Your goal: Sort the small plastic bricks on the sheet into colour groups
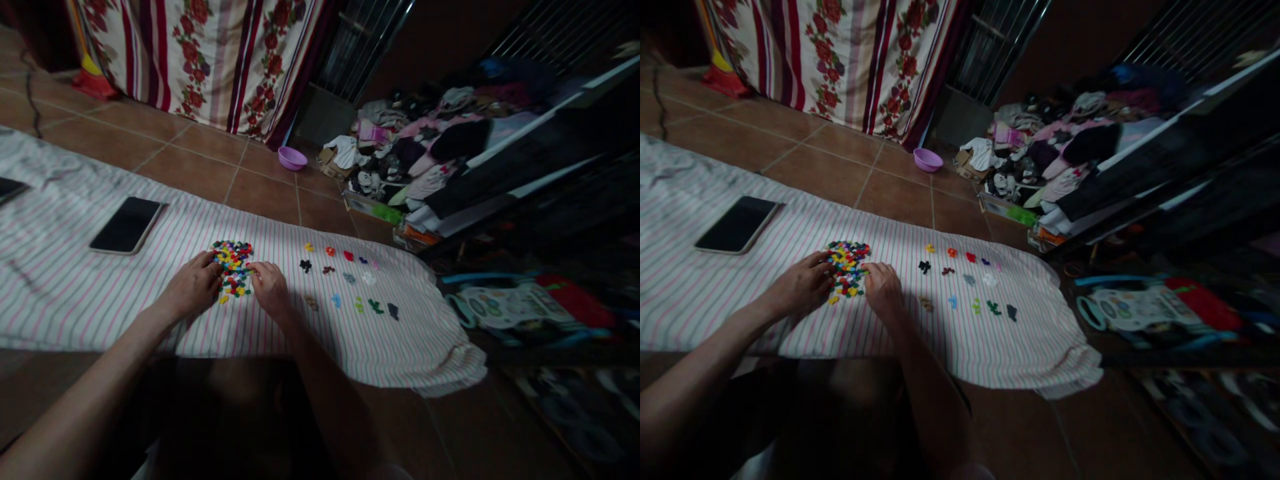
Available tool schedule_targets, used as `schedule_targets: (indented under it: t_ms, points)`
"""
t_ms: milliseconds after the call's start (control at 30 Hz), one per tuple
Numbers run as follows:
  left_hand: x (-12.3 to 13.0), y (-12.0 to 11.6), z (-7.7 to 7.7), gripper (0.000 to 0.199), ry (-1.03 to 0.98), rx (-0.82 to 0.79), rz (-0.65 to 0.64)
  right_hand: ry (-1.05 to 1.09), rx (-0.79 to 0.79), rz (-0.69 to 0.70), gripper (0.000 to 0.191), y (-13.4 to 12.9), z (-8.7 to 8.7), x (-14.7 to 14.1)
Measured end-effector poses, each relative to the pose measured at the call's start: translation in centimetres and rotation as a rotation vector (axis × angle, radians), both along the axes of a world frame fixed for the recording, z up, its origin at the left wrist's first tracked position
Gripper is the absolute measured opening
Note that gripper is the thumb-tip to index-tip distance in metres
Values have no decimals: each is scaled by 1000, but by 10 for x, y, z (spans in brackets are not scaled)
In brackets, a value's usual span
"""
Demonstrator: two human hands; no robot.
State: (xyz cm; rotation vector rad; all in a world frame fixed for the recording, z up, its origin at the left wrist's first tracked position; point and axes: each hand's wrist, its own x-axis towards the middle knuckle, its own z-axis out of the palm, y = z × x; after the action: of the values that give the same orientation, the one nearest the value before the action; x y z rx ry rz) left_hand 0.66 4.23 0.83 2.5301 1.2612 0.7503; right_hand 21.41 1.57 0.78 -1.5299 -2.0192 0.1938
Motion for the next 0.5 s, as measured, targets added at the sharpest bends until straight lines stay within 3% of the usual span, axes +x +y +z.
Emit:
schedule_targets:
  t_ms: [233, 500]
  points:
    - [1, -1, 4, 28, 64, 2, 18, 143, 15, -50, 34, -5, 2, 6]
    - [0, -1, 5, 27, 86, 20, 10, 127, 4, -4, 25, -16, 8, 20]
